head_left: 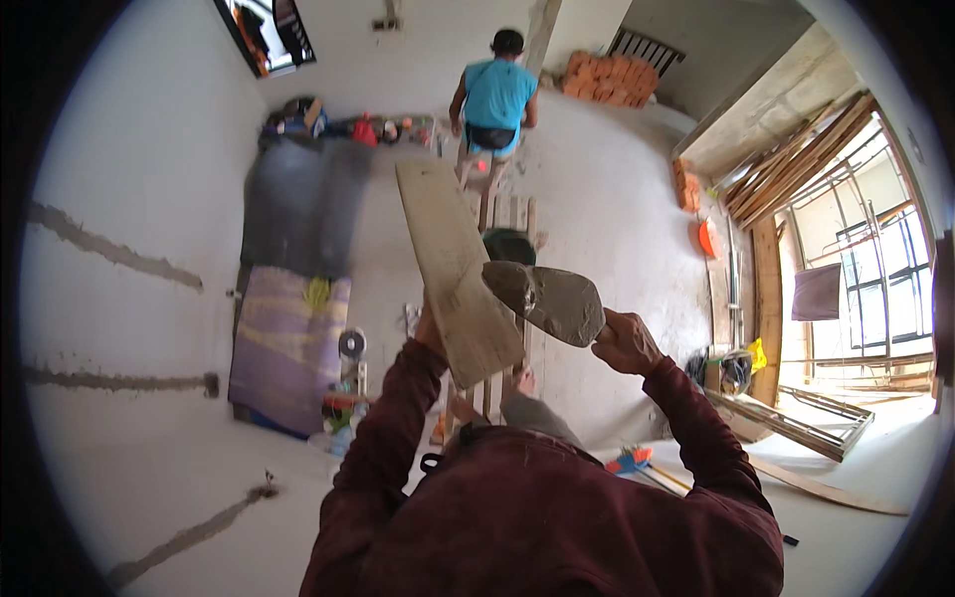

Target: The person applies plaster to a ceiling joint using a trowel and a hawk, repeatedly loading the trowel with plaster from a bucket on a ladder.

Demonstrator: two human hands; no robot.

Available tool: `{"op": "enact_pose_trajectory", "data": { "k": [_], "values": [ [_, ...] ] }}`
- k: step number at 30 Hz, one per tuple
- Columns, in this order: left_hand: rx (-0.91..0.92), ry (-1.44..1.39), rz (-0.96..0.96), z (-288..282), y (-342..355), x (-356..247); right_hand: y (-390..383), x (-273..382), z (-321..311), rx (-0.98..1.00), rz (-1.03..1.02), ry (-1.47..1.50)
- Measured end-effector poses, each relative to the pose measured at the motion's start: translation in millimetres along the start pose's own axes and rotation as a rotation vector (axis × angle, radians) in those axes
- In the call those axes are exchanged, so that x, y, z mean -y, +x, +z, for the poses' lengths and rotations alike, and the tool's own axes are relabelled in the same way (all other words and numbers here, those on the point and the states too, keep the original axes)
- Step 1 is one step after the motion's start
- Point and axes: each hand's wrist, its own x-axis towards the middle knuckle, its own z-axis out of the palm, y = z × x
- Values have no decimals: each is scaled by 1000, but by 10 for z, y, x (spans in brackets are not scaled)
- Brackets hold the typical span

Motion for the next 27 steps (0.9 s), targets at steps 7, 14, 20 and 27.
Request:
{"op": "enact_pose_trajectory", "data": {
  "k": [7, 14, 20, 27],
  "values": [
    [31, 120, 162, 1351, -49, -704, 24, 595, -681, -160, -44, -68],
    [264, 374, 342, 1730, 608, -1089, -306, 983, -1862, -350, -50, -312],
    [444, 966, 626, 2889, 965, -1660, -541, 1254, -2831, -462, -117, -571],
    [823, 1216, 796, 4761, 1607, -2050, -741, 1105, -3679, -513, -273, -1093]
  ]
}}
